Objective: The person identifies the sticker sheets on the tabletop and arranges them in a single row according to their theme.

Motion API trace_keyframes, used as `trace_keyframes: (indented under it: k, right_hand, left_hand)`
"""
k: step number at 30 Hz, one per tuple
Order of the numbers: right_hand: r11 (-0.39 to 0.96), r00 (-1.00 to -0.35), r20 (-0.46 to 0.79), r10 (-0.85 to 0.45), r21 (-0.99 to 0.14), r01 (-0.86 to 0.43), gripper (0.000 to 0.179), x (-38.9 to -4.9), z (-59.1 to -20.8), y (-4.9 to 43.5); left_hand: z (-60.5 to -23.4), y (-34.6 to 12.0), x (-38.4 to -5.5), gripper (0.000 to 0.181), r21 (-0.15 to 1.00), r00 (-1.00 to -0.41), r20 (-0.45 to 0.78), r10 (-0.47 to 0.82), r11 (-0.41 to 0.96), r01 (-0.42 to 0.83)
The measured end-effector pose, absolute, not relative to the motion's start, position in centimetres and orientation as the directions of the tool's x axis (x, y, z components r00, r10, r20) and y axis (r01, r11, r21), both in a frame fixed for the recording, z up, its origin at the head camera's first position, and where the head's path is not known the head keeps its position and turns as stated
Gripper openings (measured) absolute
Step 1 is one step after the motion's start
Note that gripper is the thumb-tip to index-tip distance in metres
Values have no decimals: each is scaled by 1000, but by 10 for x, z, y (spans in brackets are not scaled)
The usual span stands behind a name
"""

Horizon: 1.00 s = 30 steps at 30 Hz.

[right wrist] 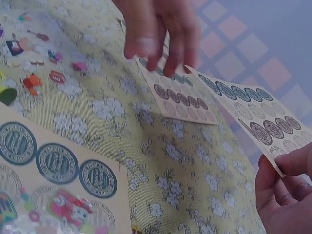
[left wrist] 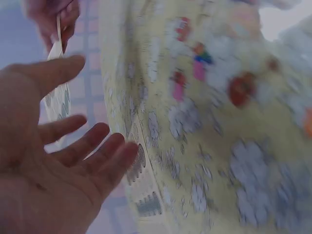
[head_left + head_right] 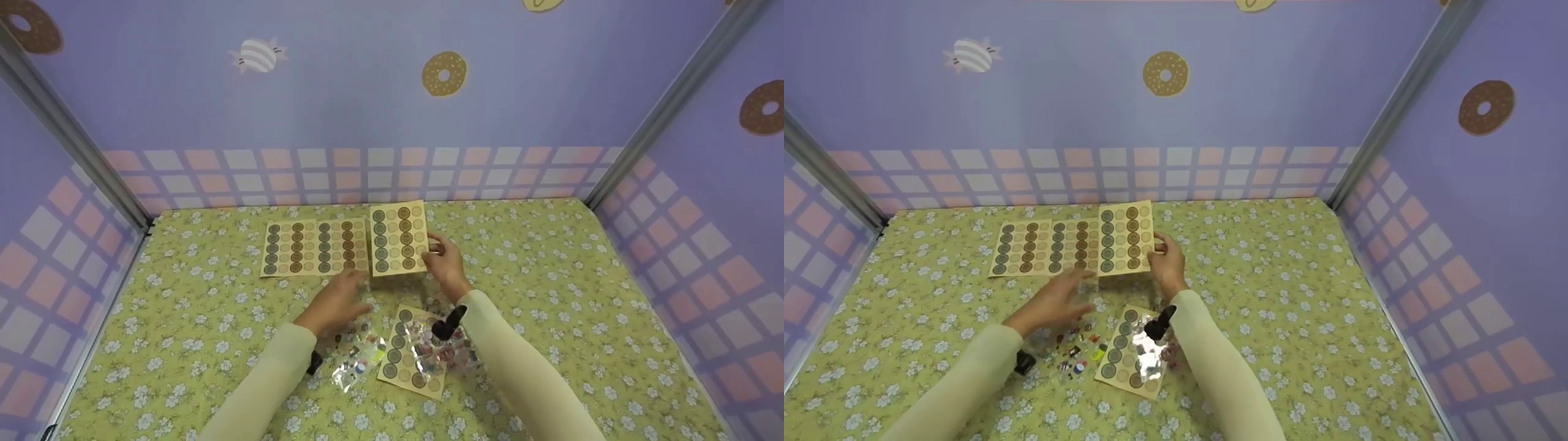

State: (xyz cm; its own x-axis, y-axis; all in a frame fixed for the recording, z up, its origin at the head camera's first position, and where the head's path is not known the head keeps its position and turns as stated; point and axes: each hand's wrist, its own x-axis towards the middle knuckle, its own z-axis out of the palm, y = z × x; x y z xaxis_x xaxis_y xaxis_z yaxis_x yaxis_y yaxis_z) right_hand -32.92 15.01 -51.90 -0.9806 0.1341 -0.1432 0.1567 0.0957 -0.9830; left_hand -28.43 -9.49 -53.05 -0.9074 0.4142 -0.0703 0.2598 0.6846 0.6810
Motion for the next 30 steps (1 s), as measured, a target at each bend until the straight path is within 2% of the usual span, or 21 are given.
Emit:
trace_keyframes:
  k: [3,6,11,15,17,23,30]
  right_hand:
    - [110,-981,-129,142,-983,145,46,-331,-521,152]
    - [105,-982,-131,139,-984,146,47,-334,-523,153]
    - [105,-981,-149,122,-981,162,48,-338,-529,149]
    - [107,-980,-166,113,-978,178,48,-343,-534,145]
    - [116,-977,-181,115,-974,194,48,-347,-536,142]
    - [123,-963,-229,144,-961,247,48,-359,-544,136]
    - [185,-954,-251,164,-942,280,50,-374,-553,132]
  left_hand:
    - [-532,-97,-267,76,537,-870,-56,489,750,386]
    - [-535,-98,-253,74,460,-840,-45,541,757,464]
    - [-536,-99,-235,72,338,-813,-71,578,781,525]
    - [-535,-101,-224,85,261,-821,-98,563,810,525]
    - [-535,-103,-220,88,258,-826,-114,552,820,512]
    - [-536,-108,-215,83,350,-815,-189,548,813,465]
    - [-529,-102,-212,76,303,-807,-206,553,820,485]
